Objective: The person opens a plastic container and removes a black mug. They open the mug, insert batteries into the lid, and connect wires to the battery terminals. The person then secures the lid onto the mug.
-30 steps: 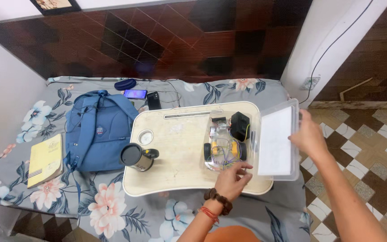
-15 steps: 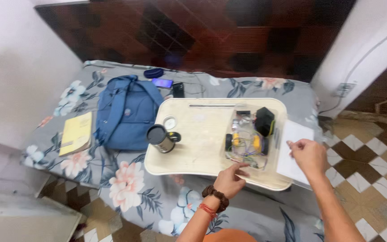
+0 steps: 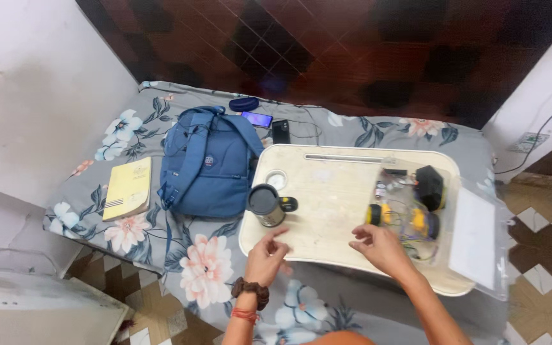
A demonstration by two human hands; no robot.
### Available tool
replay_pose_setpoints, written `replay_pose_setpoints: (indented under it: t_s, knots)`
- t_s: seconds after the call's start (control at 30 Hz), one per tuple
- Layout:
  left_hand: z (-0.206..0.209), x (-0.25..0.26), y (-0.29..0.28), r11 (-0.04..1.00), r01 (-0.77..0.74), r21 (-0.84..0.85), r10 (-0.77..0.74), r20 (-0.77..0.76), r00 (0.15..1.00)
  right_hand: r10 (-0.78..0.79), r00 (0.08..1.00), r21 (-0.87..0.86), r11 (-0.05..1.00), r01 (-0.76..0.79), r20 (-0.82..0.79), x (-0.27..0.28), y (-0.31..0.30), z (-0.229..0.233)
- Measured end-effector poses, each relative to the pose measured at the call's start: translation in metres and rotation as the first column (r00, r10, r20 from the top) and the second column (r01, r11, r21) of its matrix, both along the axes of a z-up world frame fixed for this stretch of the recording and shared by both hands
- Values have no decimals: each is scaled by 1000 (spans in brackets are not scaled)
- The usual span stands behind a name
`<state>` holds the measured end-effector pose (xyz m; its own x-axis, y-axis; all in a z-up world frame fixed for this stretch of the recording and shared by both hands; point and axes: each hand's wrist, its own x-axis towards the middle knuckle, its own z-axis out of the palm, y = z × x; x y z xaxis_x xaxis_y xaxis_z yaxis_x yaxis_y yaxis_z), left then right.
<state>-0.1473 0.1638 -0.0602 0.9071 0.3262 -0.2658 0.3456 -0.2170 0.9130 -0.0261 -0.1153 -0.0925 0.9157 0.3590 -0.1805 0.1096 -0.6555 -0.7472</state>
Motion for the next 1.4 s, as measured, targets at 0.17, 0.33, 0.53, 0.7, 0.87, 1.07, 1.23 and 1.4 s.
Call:
replay_pose_setpoints:
  t_s: [0.17,0.33,0.53,0.7,0.87,1.07,1.23,1.4]
  knots:
    - [-14,9,78,988,-34,151,25,60,998,29,997,12,999,-30,75,9,99,23]
    - [-24,29,139,989,-17,150,4,86,996,76,989,-15,997,-75,128,22,199,51]
    - [-27,39,176,994,82,75,-86,58,995,179,964,-118,980,-158,194,14,271,70]
    - [-40,47,189,993,117,33,-119,48,992,254,966,-485,852,-197,54,19,300,57]
    - [-42,74,181,957,286,52,-289,55,956,192,979,-420,896,-146,70,35,284,34]
    - [-13,102,158,888,417,194,-443,117,889,51,997,-187,982,-40,58,36,241,69]
    - [32,109,123,782,618,79,-619,216,755,16,998,-74,997,-11,68,29,204,132]
    - [74,113,81,807,591,9,-581,189,791,-97,981,204,977,62,168,31,163,159]
